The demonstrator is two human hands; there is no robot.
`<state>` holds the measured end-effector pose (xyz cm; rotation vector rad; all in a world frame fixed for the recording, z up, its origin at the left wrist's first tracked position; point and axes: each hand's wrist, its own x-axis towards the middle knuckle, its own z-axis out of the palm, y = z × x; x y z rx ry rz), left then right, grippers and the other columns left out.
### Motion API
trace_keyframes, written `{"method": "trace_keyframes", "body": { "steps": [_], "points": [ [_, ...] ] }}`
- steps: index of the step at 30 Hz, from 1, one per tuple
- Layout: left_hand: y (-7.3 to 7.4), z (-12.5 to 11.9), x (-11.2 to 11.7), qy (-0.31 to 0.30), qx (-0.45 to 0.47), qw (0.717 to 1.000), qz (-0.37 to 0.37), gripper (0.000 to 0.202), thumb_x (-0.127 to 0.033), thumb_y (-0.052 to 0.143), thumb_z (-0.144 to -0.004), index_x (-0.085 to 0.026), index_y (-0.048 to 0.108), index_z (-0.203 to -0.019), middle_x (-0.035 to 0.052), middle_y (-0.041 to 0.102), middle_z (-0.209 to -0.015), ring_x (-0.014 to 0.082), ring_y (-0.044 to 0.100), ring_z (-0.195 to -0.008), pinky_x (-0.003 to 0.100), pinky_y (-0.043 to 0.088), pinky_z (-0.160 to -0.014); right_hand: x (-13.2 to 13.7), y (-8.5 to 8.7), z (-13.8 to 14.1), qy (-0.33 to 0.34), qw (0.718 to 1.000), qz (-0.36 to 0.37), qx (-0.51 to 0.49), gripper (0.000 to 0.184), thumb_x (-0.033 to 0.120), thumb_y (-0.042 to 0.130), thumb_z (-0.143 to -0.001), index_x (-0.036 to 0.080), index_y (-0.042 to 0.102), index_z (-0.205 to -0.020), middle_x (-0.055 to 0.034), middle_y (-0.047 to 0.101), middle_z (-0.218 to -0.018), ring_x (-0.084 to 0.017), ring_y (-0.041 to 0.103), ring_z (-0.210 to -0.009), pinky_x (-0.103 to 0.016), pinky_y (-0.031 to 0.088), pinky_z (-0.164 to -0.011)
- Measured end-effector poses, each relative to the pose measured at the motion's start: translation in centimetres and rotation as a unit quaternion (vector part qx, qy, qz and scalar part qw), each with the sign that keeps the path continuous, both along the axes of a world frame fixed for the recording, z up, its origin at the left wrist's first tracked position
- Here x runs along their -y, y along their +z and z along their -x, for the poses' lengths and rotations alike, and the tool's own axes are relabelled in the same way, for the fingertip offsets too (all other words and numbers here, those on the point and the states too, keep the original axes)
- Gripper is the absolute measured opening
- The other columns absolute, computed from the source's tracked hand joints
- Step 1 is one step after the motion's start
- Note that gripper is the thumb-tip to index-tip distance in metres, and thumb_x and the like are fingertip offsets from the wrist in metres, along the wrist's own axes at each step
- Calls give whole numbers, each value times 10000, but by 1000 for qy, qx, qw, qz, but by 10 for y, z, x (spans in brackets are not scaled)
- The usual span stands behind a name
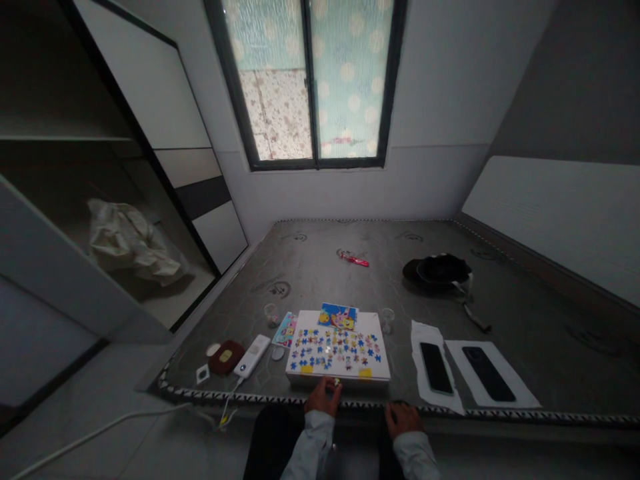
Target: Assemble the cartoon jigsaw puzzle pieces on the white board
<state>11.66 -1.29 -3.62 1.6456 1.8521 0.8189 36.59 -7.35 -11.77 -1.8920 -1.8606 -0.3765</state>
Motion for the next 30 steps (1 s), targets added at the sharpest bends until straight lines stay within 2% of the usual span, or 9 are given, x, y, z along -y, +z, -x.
{"method": "trace_keyframes", "body": {
  "steps": [6, 15, 23, 30],
  "points": [
    [2, 0, 1, 5, 4, 1000, -4, 131, -369, 615, -846, -243, 621, -882, -31, 737, -803, 144, 687, -787, 232, 438, -718, 0, -5, -2, 6, 1000, 5, 22, 413, 244, 403, -967, 236, 771, -779, -45, 757, -770, -193, 660, -718, -336, 376, -793],
    [-2, 0, 1, 13, 6, 999, -30, 117, -352, 607, -838, -235, 600, -834, -30, 716, -753, 138, 675, -744, 232, 437, -706, 1, -6, -3, 14, 999, -21, 33, 419, 243, 398, -982, 226, 765, -782, -38, 763, -787, -185, 663, -715, -333, 367, -813],
    [6, 0, 3, 15, 5, 999, -39, 55, -287, 595, -831, -232, 595, -821, -32, 695, -737, 129, 662, -730, 225, 441, -713, 0, -7, -4, 22, 999, -29, 22, 377, 231, 441, -958, 220, 762, -759, -43, 753, -754, -183, 655, -697, -317, 354, -782],
    [-2, 0, 2, 21, 6, 999, -33, 45, -281, 596, -835, -240, 577, -838, -33, 703, -766, 130, 663, -753, 219, 443, -719, -1, 2, -1, 17, 999, -14, 31, 404, 225, 416, -962, 216, 760, -750, -45, 737, -716, -180, 650, -682, -317, 367, -772]
  ]
}}
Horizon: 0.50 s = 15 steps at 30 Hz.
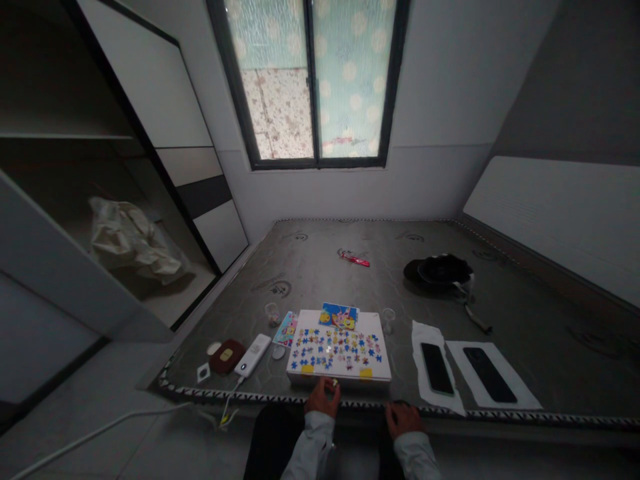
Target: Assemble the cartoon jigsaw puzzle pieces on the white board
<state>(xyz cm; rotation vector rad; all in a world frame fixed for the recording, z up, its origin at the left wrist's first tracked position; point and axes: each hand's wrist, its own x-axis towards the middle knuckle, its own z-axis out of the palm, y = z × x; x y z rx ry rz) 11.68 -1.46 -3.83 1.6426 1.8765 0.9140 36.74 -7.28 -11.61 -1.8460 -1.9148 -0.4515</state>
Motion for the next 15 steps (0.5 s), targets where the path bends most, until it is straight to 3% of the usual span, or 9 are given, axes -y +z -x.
{"method": "trace_keyframes", "body": {
  "steps": [7, 15],
  "points": [
    [3, 0, 0, -6, 1, 1000, 12, 34, -267, 590, -840, -236, 580, -849, -33, 702, -771, 123, 662, -756, 212, 446, -733, 2, 8, 4, -22, 1000, 12, 9, 418, 229, 398, -951, 236, 759, -741, -41, 755, -752, -177, 650, -698, -324, 389, -780],
    [1, 0, -1, -4, 5, 1000, -6, 121, -354, 587, -847, -232, 582, -851, -37, 699, -752, 132, 665, -739, 226, 446, -718, 2, -6, 0, -14, 1000, 10, 2, 409, 231, 402, -956, 212, 775, -790, -55, 759, -777, -195, 666, -737, -346, 391, -830]
  ]
}}
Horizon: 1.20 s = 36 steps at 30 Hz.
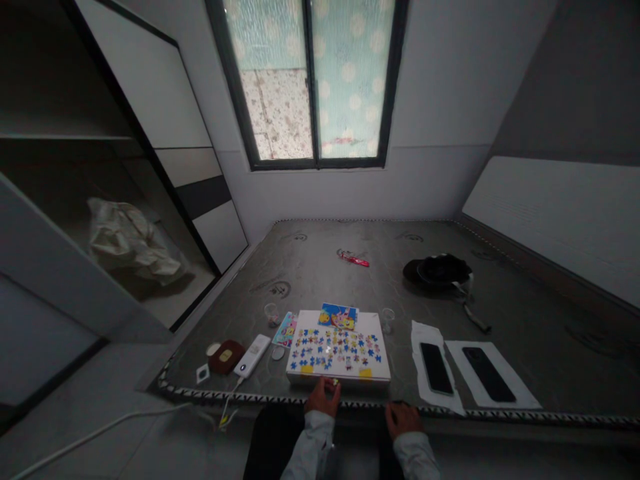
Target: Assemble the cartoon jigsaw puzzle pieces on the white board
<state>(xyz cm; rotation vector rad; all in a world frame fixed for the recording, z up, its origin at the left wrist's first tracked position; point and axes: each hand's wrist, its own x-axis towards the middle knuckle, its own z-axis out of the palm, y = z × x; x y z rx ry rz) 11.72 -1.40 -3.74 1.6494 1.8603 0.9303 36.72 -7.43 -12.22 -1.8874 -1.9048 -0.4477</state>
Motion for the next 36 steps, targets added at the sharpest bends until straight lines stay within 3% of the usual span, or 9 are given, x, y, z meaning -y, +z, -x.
{"method": "trace_keyframes", "body": {
  "steps": [14, 24, 36],
  "points": [
    [4, -2, 0, 1, -11, 1000, 17, 175, -412, 565, -865, -238, 578, -854, -27, 706, -783, 148, 669, -778, 240, 431, -713, 0, 3, 4, -14, 1000, -13, -7, 426, 244, 394, -955, 225, 775, -766, -48, 765, -777, -197, 675, -757, -338, 394, -837],
    [6, -4, 1, 10, -4, 1000, -10, 59, -294, 571, -843, -238, 571, -823, -29, 696, -744, 133, 658, -724, 227, 432, -714, -1, 0, -1, 12, 1000, -8, -15, 418, 239, 410, -961, 227, 761, -736, -43, 752, -742, -185, 660, -694, -331, 377, -797],
    [9, -4, 2, 16, -9, 1000, 7, 55, -279, 562, -845, -242, 589, -876, -22, 707, -786, 145, 666, -772, 236, 441, -740, -1, 2, 1, 8, 1000, -24, -6, 423, 231, 412, -966, 221, 755, -719, -47, 748, -733, -192, 658, -675, -338, 380, -775]
  ]
}}
